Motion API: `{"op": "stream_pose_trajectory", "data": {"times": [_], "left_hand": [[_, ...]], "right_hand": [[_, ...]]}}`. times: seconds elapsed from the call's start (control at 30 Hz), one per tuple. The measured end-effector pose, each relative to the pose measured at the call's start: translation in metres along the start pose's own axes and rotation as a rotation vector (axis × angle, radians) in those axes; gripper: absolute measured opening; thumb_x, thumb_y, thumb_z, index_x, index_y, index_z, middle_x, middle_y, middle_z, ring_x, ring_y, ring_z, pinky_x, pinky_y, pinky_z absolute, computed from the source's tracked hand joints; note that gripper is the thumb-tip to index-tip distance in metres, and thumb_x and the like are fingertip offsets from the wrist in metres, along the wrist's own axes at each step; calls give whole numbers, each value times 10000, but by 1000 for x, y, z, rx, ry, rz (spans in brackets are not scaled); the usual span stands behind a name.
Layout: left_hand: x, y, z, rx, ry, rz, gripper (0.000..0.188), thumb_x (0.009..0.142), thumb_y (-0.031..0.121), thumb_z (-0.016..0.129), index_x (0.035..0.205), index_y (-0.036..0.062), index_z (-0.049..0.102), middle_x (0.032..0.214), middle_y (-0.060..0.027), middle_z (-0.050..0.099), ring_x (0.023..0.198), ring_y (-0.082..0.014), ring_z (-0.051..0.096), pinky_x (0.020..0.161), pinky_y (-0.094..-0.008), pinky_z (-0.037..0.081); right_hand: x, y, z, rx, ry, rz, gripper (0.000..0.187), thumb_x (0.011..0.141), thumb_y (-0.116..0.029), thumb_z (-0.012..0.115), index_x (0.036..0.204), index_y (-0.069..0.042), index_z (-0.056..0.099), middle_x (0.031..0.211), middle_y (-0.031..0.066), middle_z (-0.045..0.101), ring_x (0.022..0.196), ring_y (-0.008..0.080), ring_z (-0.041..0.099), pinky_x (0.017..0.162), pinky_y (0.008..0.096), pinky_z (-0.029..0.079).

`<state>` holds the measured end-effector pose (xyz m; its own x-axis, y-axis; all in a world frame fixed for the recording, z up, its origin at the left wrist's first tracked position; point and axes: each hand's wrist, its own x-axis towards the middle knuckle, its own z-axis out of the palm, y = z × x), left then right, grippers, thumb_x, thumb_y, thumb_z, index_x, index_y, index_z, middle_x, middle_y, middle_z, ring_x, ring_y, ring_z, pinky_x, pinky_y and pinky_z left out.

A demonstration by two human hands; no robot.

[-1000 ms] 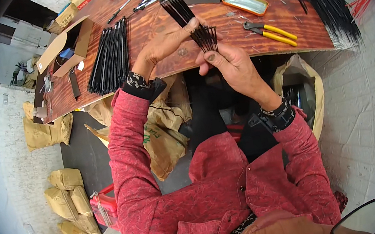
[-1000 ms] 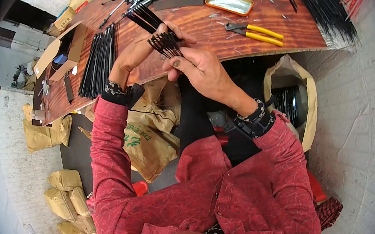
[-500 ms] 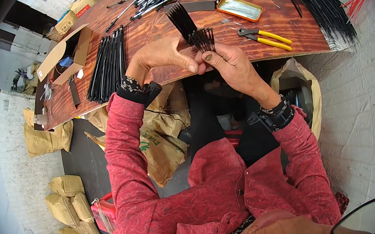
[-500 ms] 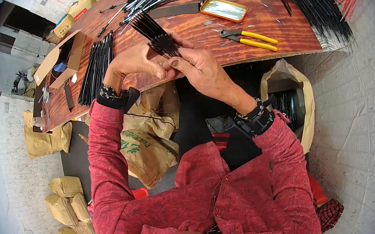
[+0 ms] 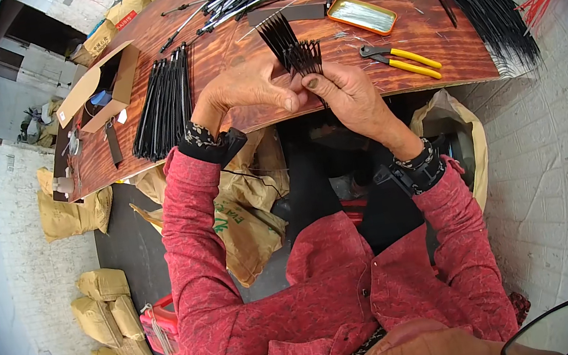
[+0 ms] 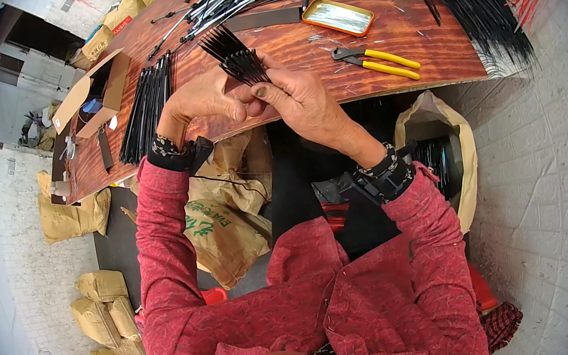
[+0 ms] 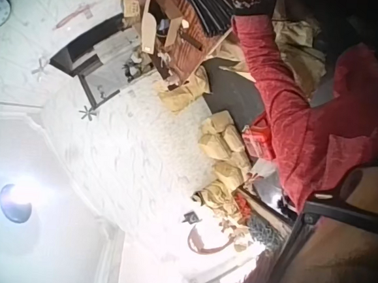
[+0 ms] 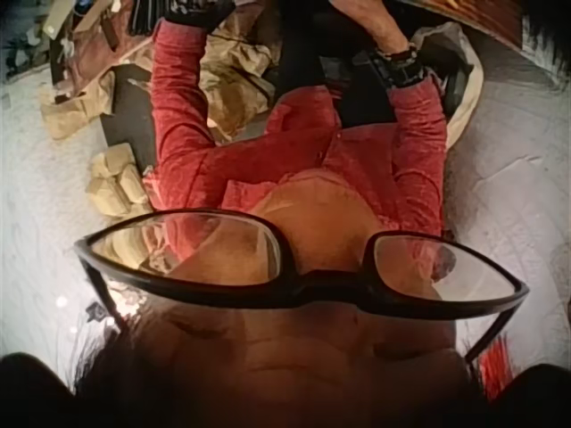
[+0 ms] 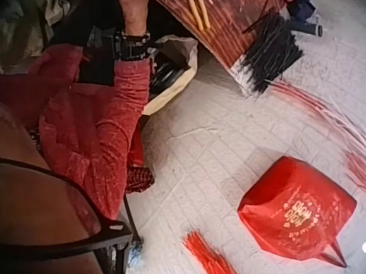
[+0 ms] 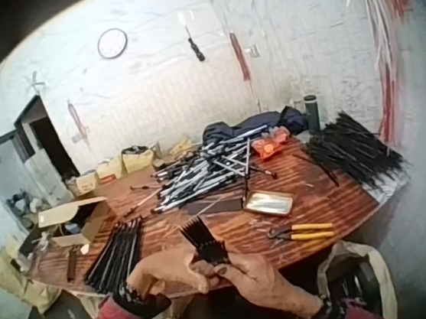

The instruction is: The person is bundling, trimming, and taping black synthetic fibers or bristles at a production workbench.

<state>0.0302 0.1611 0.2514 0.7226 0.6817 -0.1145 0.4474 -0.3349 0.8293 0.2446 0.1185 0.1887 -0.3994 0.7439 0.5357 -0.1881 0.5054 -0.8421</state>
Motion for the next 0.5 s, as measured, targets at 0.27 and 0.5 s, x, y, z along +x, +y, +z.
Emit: {"op": "stream_pose_trajectory", "data": {"times": [0.27,0.5], "left_hand": [[3,-1,9,260,63,63,683,700,415,849,1203,34,587,1072,-108,647,1015,-253,599,900,-372,462],[-2,30,14,487,-120,-207,727,775,316,823,1350,11,500,1161,-84,598,1113,-203,552,980,-326,438]], "right_hand": [[2,0,-2,42,-37,90,291,1041,-211,523,1140,12,682,902,53,711,801,115,638,740,263,519],[-5,-5,-2,-83,-61,-6,296,1042,-218,517,1113,14,687,868,57,706,774,118,632,714,279,517]]}}
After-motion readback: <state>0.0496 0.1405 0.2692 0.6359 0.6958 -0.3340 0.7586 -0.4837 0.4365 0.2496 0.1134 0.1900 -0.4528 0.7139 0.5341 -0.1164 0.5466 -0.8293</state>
